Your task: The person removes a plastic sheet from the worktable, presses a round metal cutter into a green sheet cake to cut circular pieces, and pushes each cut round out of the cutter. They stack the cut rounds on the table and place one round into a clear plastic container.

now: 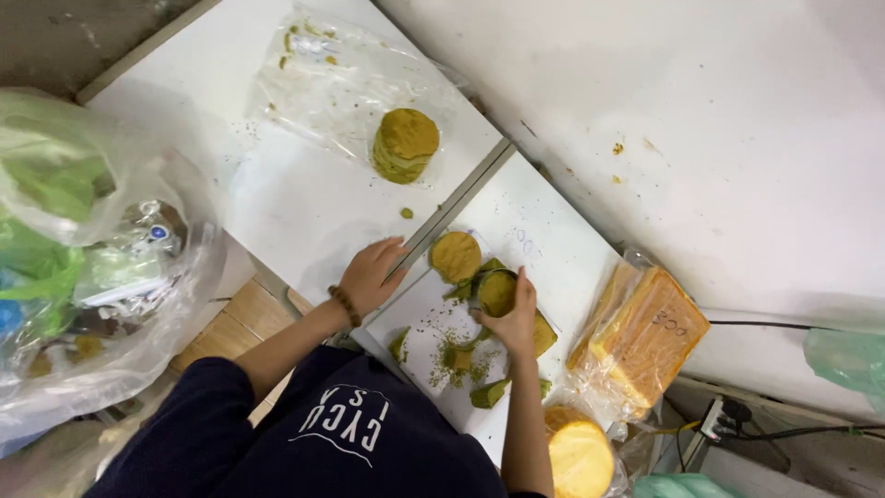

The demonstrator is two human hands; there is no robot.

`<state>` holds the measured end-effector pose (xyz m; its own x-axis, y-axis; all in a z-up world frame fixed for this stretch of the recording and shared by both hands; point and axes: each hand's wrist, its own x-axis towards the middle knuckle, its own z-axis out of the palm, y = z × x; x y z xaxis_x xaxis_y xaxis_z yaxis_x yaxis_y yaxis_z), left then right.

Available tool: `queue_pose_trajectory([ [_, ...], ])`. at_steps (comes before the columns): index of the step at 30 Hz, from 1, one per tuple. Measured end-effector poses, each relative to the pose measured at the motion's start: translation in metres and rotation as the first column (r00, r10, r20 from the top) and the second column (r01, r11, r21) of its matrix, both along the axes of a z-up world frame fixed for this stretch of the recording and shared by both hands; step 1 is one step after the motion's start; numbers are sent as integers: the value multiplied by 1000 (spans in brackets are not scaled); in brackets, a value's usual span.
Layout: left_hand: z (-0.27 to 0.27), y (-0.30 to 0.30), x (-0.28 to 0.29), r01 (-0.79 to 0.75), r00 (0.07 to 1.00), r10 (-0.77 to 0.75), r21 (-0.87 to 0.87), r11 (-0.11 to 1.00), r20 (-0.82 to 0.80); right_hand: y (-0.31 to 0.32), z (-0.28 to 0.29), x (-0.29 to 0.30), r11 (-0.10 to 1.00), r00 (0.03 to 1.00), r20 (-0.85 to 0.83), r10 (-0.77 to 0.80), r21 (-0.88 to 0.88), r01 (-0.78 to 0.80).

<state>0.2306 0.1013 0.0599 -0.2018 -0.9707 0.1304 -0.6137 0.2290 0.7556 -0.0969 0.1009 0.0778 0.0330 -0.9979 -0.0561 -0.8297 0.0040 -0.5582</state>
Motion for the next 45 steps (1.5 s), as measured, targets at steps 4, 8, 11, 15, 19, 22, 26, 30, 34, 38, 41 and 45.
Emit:
queue_pose_trajectory([
  [4, -14, 38, 7, 100, 985, -159, 519, 849, 70, 4, 13, -7, 996, 983, 181, -12, -87, 29],
  [8, -42, 64, -13, 484, 855, -514, 248, 839, 70, 5, 22, -25, 931, 692, 625, -361, 192, 312],
  [11, -73, 70, -37, 625, 655, -708, 338, 704, 264, 8, -11, -64, 933, 485, 830, -274, 108, 343],
  [15, -69, 65, -73, 684, 681, -729, 302, 664, 62, 23, 23, -42, 851, 26, 947, -321, 276, 447],
  [19, -20, 41, -80, 630, 774, -631, 43, 776, 43, 24, -18, -56, 881, -9, 966, -259, 241, 408],
  [22, -18, 6, -72, 437, 889, -450, 138, 889, 84, 2, 31, 4, 909, 417, 856, -304, 130, 395],
  [26, 22, -48, -35, 240, 971, -239, 113, 964, -24, -23, 39, 68, 969, 843, 525, -114, -130, 212],
  [30, 36, -92, -24, 215, 966, -226, -96, 972, -122, -34, 29, 107, 980, 994, 94, -58, -184, 74],
  [34, 52, -130, -55, 484, 872, -487, 66, 873, 47, -37, 21, 104, 976, 999, 50, -14, -217, 24],
  [38, 35, -151, -111, 674, 630, -739, 303, 673, 238, -24, 3, 91, 972, 982, 190, -11, -230, 55],
  [41, -9, -163, -139, 733, 393, -823, 401, 549, 409, -23, -1, 91, 968, 967, 255, -21, -237, 84],
  [45, -26, -157, -159, 713, 372, -836, 453, 535, 403, -28, -5, 97, 968, 957, 280, -74, -212, 137],
])
